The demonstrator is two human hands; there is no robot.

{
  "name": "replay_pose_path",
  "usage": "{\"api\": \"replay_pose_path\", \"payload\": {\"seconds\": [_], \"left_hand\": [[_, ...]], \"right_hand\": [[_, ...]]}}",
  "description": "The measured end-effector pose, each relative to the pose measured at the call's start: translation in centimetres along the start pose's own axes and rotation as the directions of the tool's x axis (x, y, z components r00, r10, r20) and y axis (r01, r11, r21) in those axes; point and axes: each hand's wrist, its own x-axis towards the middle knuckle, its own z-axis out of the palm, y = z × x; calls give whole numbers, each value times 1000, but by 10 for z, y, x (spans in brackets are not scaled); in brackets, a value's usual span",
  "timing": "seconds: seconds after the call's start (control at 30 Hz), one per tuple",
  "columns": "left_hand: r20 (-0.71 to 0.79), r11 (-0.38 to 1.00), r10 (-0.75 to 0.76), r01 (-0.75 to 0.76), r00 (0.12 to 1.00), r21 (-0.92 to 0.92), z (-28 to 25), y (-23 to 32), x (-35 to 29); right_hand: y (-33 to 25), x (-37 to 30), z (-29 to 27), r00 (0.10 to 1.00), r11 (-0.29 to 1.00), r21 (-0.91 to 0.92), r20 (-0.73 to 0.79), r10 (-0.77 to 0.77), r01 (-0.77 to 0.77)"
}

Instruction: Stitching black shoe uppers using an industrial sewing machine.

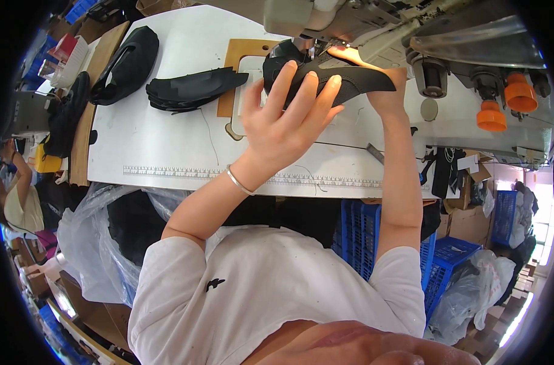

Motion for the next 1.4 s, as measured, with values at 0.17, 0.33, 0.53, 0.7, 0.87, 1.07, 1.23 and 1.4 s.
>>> {"api": "replay_pose_path", "payload": {"seconds": [0.17,0.33,0.53,0.7,0.87,1.07,1.23,1.4], "left_hand": [[12,999,-31,31,999,19,4,4,-2],[19,999,-42,41,999,35,4,7,-2],[39,997,-36,34,999,70,2,8,3],[15,998,-51,50,999,42,7,6,2],[67,997,-79,80,995,-19,1,2,3],[92,999,-36,38,995,-17,-10,-5,12],[132,1000,1,-1,991,1,-13,3,14],[196,991,62,-84,979,105,-13,5,20]], "right_hand": [[5,8,-2,999,998,47,-6,-38,38],[-4,5,-12,1000,995,98,-3,13,-13],[12,2,-14,1000,982,188,28,4,-10],[18,0,-19,995,993,102,70,-73,66],[5,-1,-24,992,996,66,100,-73,66],[-3,-12,-27,987,995,-34,128,93,-90],[5,-16,-25,963,987,-48,218,161,-154],[-21,-12,-27,974,984,-171,213,79,-43]]}}
